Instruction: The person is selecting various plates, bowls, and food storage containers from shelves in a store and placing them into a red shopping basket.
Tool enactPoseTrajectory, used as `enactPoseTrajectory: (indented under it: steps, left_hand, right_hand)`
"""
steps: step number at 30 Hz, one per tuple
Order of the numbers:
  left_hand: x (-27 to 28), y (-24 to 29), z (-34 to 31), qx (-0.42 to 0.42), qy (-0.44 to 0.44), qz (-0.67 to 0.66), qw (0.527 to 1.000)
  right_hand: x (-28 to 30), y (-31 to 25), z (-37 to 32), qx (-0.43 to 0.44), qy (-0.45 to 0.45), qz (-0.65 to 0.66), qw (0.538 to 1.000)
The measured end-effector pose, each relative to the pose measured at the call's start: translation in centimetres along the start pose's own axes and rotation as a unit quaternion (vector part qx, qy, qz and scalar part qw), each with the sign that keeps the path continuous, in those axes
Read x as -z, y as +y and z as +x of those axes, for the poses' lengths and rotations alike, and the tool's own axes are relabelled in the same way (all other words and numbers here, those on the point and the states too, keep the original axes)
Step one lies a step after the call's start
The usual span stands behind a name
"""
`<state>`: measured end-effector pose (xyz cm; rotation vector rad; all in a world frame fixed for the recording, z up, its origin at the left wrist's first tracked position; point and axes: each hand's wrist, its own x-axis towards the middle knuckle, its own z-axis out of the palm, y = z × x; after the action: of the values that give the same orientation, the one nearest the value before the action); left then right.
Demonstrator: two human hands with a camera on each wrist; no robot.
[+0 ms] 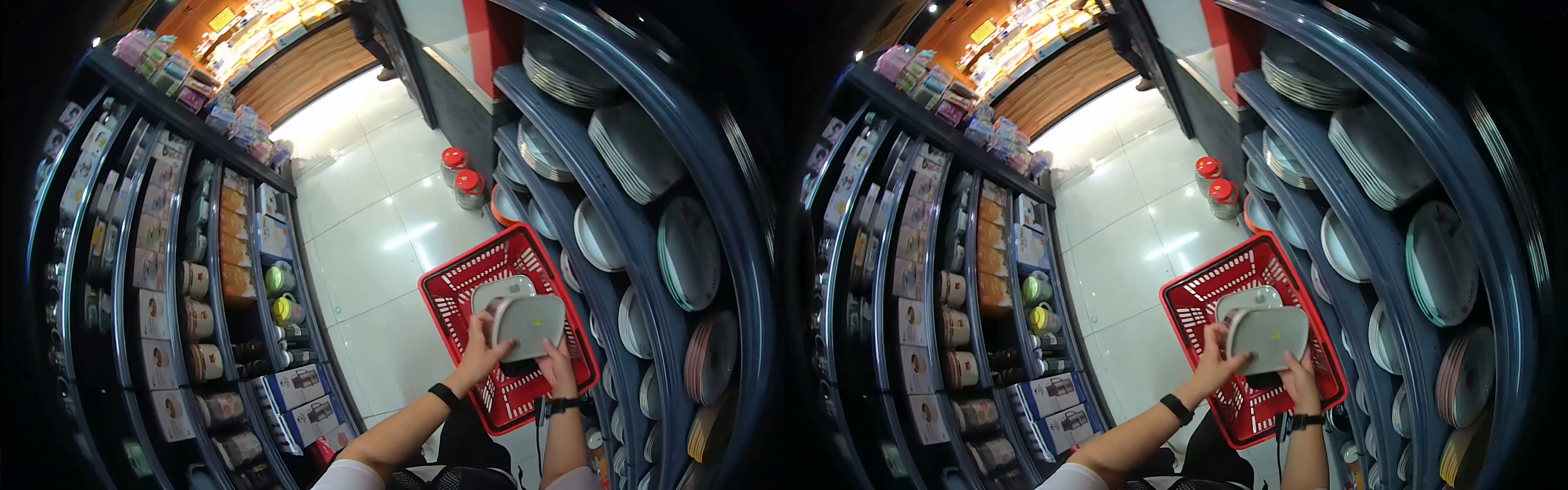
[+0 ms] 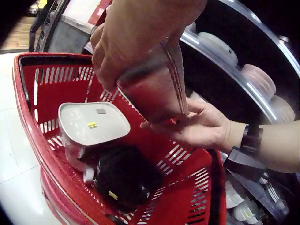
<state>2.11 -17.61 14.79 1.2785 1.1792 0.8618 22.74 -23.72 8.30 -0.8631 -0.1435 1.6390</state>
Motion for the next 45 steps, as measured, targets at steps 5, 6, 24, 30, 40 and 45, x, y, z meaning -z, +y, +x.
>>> enactPoseTrajectory:
  steps: [5, 6, 24, 30, 40, 45]
  left_hand:
    - [1.7, 4.8, -4.5, -0.051, -0.002, 0.036, 0.998]
    - [2.4, 5.4, -5.4, -0.059, 0.011, 0.033, 0.998]
    - [32.7, 16.4, -52.5, -0.221, 0.435, -0.105, 0.867]
    - [34.8, 18.0, -72.6, -0.262, 0.614, 0.081, 0.740]
    - [35.6, 24.4, -91.2, -0.158, 0.794, 0.311, 0.497]
    - [35.4, 28.7, -96.1, -0.029, 0.852, 0.399, 0.337]
  right_hand:
    - [-1.5, -0.4, -4.3, 0.003, -0.008, 0.014, 1.000]
    - [-2.1, -0.6, -4.6, -0.004, -0.025, 0.003, 1.000]
    - [-44.2, 24.9, -23.6, -0.112, -0.515, -0.295, 0.797]
    - [-55.5, 38.1, -41.2, -0.209, -0.640, -0.256, 0.694]
    - [-68.0, 46.1, -62.5, -0.241, -0.821, -0.267, 0.443]
    - [-72.0, 48.1, -69.4, -0.209, -0.871, -0.262, 0.358]
